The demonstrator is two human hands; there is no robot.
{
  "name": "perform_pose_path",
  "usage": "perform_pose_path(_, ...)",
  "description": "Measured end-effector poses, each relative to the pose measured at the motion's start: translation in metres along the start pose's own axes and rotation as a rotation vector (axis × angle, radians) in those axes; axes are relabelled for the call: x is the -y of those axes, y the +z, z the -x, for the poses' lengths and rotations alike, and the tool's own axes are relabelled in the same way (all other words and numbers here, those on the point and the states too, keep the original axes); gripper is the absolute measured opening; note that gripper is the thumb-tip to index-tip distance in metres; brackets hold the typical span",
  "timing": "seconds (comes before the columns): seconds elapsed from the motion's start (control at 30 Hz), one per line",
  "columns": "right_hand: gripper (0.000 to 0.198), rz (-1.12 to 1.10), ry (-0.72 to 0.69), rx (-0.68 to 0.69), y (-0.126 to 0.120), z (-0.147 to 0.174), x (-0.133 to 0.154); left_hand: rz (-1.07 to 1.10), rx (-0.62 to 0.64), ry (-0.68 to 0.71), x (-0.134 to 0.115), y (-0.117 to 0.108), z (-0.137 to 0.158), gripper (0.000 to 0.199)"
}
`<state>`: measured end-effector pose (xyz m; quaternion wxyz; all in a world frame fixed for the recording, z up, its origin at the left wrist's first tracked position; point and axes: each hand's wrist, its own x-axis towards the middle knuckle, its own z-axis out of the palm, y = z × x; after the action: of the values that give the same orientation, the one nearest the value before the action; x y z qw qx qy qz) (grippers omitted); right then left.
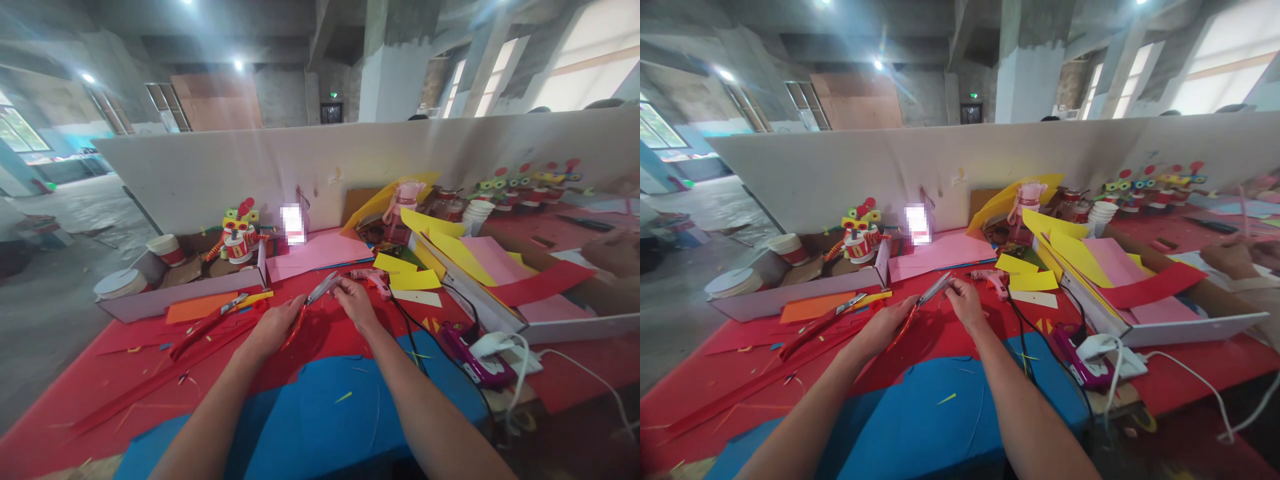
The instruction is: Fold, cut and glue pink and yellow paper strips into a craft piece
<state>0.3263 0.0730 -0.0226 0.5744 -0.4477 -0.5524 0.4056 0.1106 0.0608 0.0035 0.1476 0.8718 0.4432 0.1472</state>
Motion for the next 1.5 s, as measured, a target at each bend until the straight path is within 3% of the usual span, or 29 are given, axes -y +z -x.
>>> perform_pose_path(0.27, 0.028, -0.023, 0.024, -0.005, 0.002, 0.001, 0.001, 0.049, 0.073, -0.012, -0.004, -0.004, 0.0, 0.04)
perform_pose_path(0.5, 0.033, -0.2, 0.096, -0.01, 0.0, 0.0, -0.001, -0.184, -0.111, -0.346, 0.002, -0.002, -0.009, 0.047)
perform_pose_path(0.73, 0.036, -0.459, 0.242, -0.036, 0.003, 0.002, 0.0, -0.26, -0.121, -0.424, 0.009, 0.009, -0.011, 0.046)
perform_pose_path(0.83, 0.036, -0.411, 0.261, -0.07, 0.003, 0.001, -0.003, -0.286, -0.102, -0.431, 0.005, 0.011, -0.01, 0.039)
perform_pose_path(1.0, 0.03, -0.23, 0.178, -0.117, 0.002, 0.0, -0.006, -0.283, -0.125, -0.383, 0.004, 0.009, -0.009, 0.028)
perform_pose_path(1.1, 0.03, -0.254, 0.219, -0.037, 0.008, 0.004, -0.007, -0.066, -0.296, -0.252, 0.001, 0.006, -0.011, 0.02)
perform_pose_path(1.17, 0.032, -0.293, 0.231, 0.057, 0.016, 0.007, -0.009, 0.306, -0.361, -0.217, -0.006, 0.006, -0.013, 0.019)
perform_pose_path(1.23, 0.034, -0.287, 0.244, 0.143, 0.023, 0.011, -0.011, 0.737, -0.268, -0.252, -0.016, 0.008, -0.013, 0.024)
perform_pose_path(1.3, 0.033, -0.229, 0.241, 0.188, 0.028, 0.013, -0.014, 1.021, -0.093, -0.301, -0.025, 0.012, -0.011, 0.032)
perform_pose_path(1.4, 0.03, -0.107, 0.212, 0.213, 0.031, 0.016, -0.017, 1.135, 0.117, -0.356, -0.031, 0.019, -0.007, 0.041)
perform_pose_path(1.5, 0.028, 0.004, 0.199, 0.29, 0.027, 0.015, -0.017, 1.105, 0.2, -0.337, -0.03, 0.021, -0.006, 0.039)
